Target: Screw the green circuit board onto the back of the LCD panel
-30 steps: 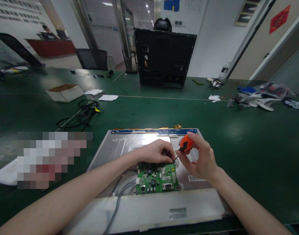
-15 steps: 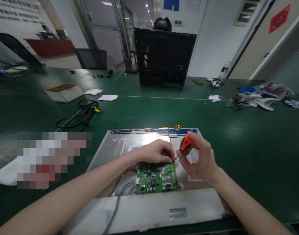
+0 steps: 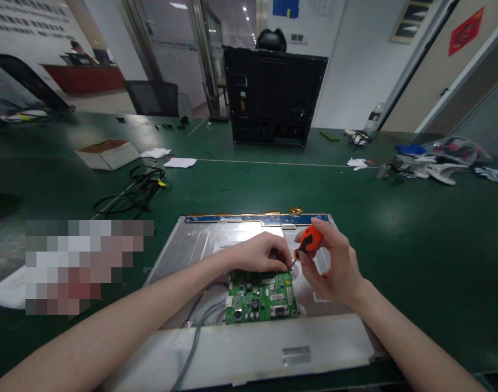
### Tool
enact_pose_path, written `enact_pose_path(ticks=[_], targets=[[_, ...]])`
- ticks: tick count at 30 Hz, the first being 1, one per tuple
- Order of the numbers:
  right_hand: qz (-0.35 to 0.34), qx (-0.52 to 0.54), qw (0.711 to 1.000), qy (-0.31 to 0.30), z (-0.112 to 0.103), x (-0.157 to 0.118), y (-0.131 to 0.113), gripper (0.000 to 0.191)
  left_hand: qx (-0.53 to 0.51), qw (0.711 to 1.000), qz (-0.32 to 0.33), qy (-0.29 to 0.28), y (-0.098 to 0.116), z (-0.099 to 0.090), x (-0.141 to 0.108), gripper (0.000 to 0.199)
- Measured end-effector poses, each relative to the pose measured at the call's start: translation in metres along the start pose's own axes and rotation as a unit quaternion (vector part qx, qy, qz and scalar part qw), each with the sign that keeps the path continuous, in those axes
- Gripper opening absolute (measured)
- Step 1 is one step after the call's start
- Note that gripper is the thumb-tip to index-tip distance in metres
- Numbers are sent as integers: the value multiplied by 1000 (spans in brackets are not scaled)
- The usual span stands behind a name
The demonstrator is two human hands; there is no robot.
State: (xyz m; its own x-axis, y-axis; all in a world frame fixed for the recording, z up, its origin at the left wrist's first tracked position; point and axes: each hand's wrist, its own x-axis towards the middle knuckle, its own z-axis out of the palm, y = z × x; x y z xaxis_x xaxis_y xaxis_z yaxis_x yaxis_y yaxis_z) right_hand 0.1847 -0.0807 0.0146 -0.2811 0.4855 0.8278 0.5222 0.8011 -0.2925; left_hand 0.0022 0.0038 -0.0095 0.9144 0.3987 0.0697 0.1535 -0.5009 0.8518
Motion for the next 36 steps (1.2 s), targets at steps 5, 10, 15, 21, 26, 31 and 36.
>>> enact_pose_path(ticks=[5,10,15,21,26,31,36], targets=[[4,-16,1000,15,2,-1,1,68,4,1000,-2,1,-2,0,0,9],[-2,-27,999,31,4,-2,3,68,9,1000,-3,0,-3,-1,0,7],[-14,-46,998,36,3,0,2,65,12,1000,-3,2,0,-1,0,3],[0,-30,999,18,1,0,1,63,14,1000,-3,2,0,-1,0,4],[5,-23,1000,14,1,-1,1,63,14,1000,-4,-3,-3,0,0,8],[0,-40,999,29,3,-2,3,64,16,1000,-4,-2,-2,-1,0,4],[-22,-36,998,37,4,1,4,67,21,1000,-4,3,0,-2,0,2]])
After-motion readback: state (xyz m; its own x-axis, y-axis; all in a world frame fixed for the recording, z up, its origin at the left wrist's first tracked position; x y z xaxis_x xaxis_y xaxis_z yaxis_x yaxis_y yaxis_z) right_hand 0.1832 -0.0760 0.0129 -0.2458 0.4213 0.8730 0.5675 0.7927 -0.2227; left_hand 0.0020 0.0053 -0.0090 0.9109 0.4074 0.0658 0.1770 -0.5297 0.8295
